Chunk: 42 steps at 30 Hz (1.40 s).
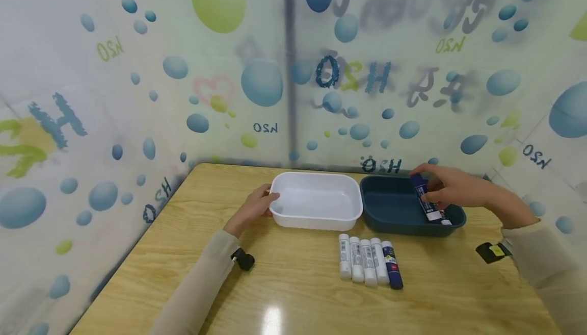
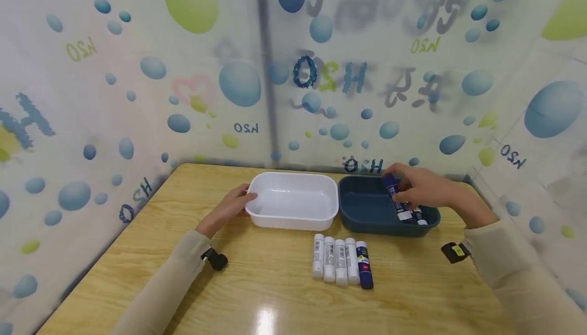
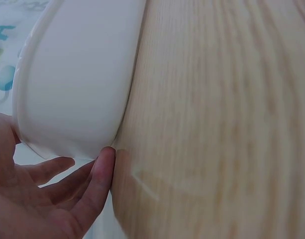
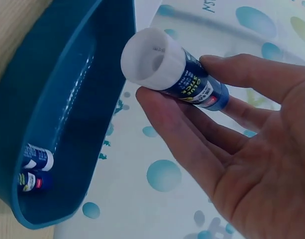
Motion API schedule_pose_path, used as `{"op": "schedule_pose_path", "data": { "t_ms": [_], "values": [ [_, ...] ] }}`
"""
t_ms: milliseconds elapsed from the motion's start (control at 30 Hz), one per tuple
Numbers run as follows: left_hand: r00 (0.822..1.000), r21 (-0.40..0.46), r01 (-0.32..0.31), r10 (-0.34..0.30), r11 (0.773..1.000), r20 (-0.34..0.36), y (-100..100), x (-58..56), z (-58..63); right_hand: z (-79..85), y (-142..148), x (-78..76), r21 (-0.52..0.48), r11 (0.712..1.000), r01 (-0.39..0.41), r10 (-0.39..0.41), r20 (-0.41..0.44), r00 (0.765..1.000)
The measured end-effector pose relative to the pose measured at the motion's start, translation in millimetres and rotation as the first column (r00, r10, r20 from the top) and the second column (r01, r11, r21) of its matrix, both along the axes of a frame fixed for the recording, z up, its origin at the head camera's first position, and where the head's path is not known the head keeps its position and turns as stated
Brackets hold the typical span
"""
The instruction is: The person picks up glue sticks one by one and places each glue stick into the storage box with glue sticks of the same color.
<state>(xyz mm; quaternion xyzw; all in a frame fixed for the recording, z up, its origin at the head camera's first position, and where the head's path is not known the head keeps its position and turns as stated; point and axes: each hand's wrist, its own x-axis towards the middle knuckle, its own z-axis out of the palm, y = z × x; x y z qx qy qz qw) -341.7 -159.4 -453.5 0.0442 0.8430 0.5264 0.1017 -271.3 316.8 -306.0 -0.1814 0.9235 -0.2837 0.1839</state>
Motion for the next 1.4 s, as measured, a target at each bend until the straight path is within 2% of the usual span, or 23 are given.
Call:
{"op": "schedule_pose_path", "data": {
  "t_ms": [467, 900, 1133, 1400],
  "values": [
    [1.000, 0.009, -0.001, 0.001, 1.000, -0.005, -1, -2.3, -1.5, 13.5, 8, -35.2, 0.080, 0.997, 0.024, -0.023, -0.021, 1.000],
    [1.000, 0.007, -0.006, 0.006, 1.000, -0.005, 0, -1.8, -1.7, 17.5, 13, -56.9, 0.043, 0.998, 0.051, -0.054, 0.062, 0.997],
    [1.000, 0.008, -0.009, 0.009, 1.000, 0.002, 0, -2.2, -1.2, 15.1, 18, -73.7, 0.039, 0.996, 0.083, -0.087, 0.111, 0.990],
    [1.000, 0.003, -0.004, 0.004, 1.000, -0.007, 0, -1.5, 0.0, 9.8, 22, -85.8, 0.073, 0.989, 0.126, -0.134, 0.111, 0.985]
  ]
}}
